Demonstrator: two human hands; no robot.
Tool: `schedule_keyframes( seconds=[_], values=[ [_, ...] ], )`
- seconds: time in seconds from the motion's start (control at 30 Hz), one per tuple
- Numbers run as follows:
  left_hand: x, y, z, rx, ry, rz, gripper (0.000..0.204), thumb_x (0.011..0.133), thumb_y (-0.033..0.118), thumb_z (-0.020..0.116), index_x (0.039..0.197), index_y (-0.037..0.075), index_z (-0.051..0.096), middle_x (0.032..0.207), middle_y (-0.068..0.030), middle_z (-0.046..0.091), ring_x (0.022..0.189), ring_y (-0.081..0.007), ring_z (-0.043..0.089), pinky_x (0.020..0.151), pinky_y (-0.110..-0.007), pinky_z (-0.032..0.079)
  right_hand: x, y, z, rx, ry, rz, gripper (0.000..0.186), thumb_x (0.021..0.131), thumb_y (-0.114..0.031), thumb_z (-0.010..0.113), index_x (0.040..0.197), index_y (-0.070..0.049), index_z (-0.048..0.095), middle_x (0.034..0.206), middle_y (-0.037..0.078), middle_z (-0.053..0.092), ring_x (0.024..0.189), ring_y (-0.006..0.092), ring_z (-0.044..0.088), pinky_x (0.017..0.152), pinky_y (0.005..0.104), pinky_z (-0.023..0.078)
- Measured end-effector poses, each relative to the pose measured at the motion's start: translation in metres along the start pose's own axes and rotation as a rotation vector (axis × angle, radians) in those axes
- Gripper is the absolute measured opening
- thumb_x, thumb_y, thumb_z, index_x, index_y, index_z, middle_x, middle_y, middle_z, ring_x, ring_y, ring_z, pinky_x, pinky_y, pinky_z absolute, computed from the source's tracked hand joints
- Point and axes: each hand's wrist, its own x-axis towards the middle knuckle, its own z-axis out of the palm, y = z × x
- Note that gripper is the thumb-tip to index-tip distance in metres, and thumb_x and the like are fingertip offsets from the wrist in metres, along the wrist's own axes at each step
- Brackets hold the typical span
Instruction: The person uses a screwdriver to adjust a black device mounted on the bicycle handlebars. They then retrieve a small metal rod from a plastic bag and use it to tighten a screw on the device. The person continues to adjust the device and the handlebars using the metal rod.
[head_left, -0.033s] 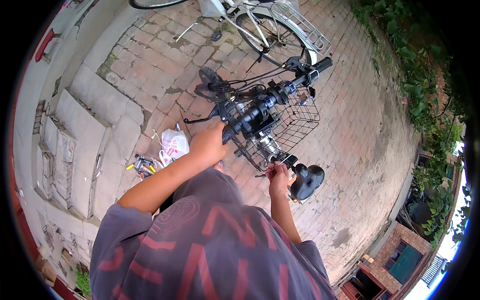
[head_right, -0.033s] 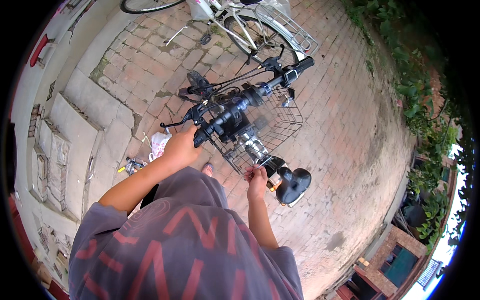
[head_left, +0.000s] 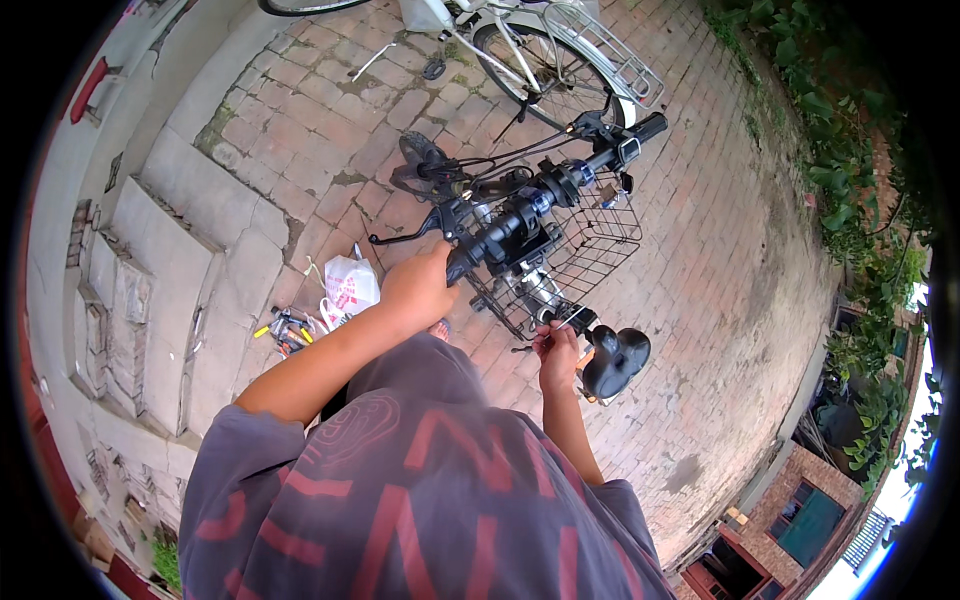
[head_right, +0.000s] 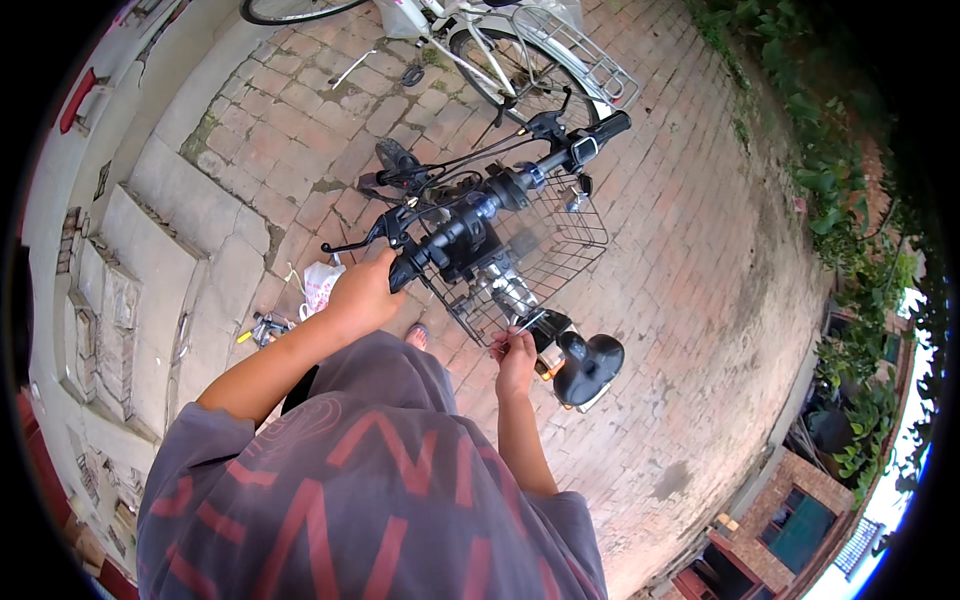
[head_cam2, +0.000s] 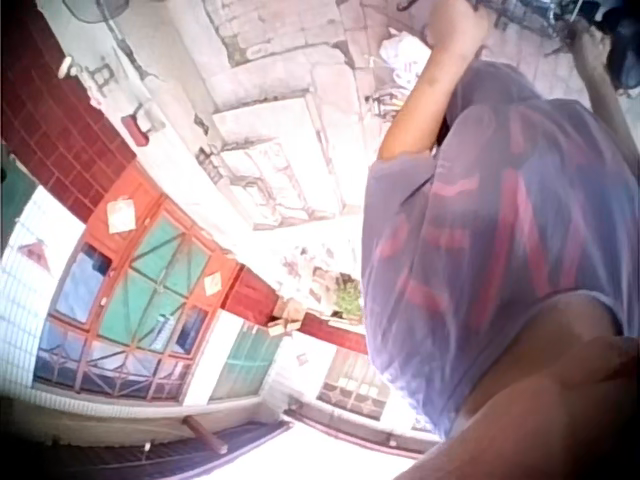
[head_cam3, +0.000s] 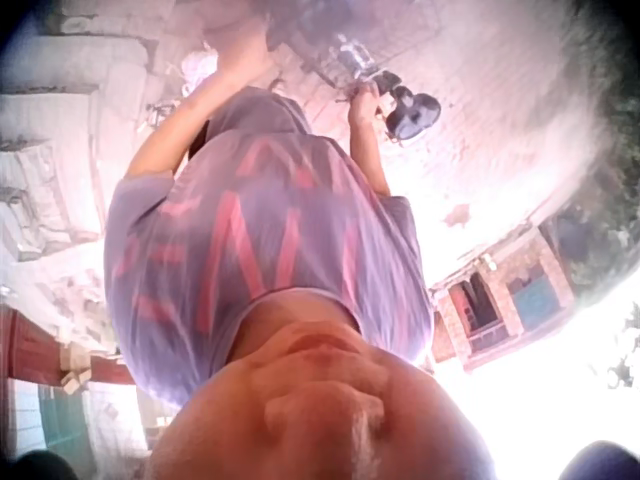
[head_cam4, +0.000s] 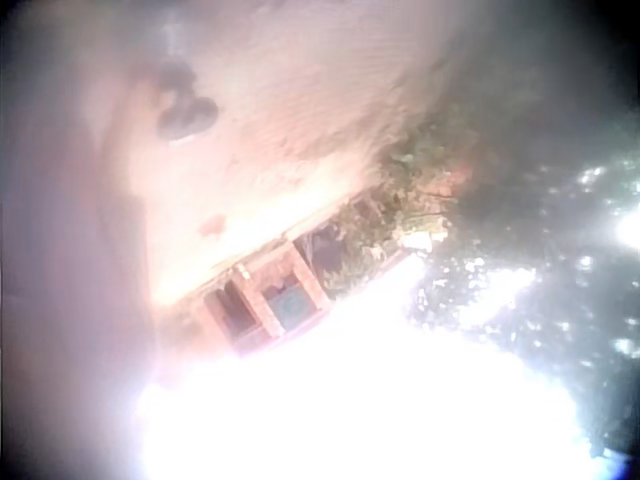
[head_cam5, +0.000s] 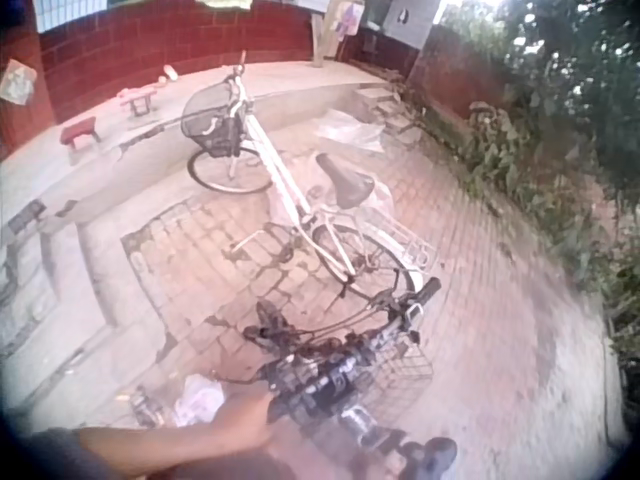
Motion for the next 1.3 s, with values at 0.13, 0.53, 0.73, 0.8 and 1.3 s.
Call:
schedule_keyframes(
  seconds=[0.13, 0.53, 0.73, 0.8, 1.3],
  values=[
    [0.000, -0.003, -0.004, -0.024, 0.010, 0.028, 0.054, 0.075, 0.015, 0.066, 0.124, -0.002, 0.049, 0.081, -0.0228, 0.065, 0.080, -0.0401, 0.064, 0.071, -0.048, 0.049, -0.001, 0.001, 0.009, -0.029, 0.051, 0.013, 0.013, 0.092, -0.015, 0.047, 0.100, -0.008, 0.054, 0.079, 0.006, 0.062, 0.066, 0.0133, 0.058, 0.060, 0.0261, 0.050],
    [-0.001, -0.017, 0.000, -0.071, -0.036, 0.073, 0.046, 0.077, 0.019, 0.064, 0.115, -0.003, 0.051, 0.085, -0.0244, 0.064, 0.080, -0.0415, 0.064, 0.071, -0.049, 0.050, -0.019, -0.009, 0.006, -0.071, 0.150, -0.023, 0.019, 0.091, -0.019, 0.052, 0.074, -0.012, 0.050, 0.060, -0.003, 0.047, 0.050, 0.0090, 0.041, 0.046, 0.0246, 0.035],
    [-0.002, -0.015, 0.001, -0.020, -0.030, 0.053, 0.052, 0.076, 0.024, 0.069, 0.116, -0.004, 0.051, 0.079, -0.0211, 0.066, 0.077, -0.0377, 0.065, 0.067, -0.048, 0.050, 0.018, -0.016, -0.012, -0.178, 0.248, -0.090, 0.032, 0.099, -0.028, 0.044, 0.077, -0.008, 0.053, 0.062, -0.002, 0.046, 0.050, 0.0092, 0.040, 0.045, 0.0259, 0.036],
    [-0.005, -0.015, 0.001, -0.030, -0.017, 0.057, 0.052, 0.075, 0.024, 0.069, 0.116, -0.004, 0.051, 0.079, -0.0216, 0.066, 0.077, -0.0383, 0.065, 0.067, -0.048, 0.050, 0.034, -0.020, -0.015, -0.275, 0.256, -0.195, 0.031, 0.099, -0.026, 0.041, 0.093, -0.003, 0.060, 0.066, -0.001, 0.050, 0.052, 0.0092, 0.043, 0.047, 0.0251, 0.040],
    [-0.010, -0.002, 0.008, -0.012, 0.099, -0.069, 0.034, 0.073, 0.022, 0.068, 0.101, 0.005, 0.059, 0.073, -0.0204, 0.063, 0.073, -0.0393, 0.063, 0.065, -0.046, 0.048, 0.141, -0.035, -0.026, -0.643, -0.140, 0.106, 0.026, 0.085, -0.028, 0.056, 0.085, -0.002, 0.060, 0.064, 0.003, 0.053, 0.049, 0.0135, 0.045, 0.045, 0.0290, 0.034]
  ],
)
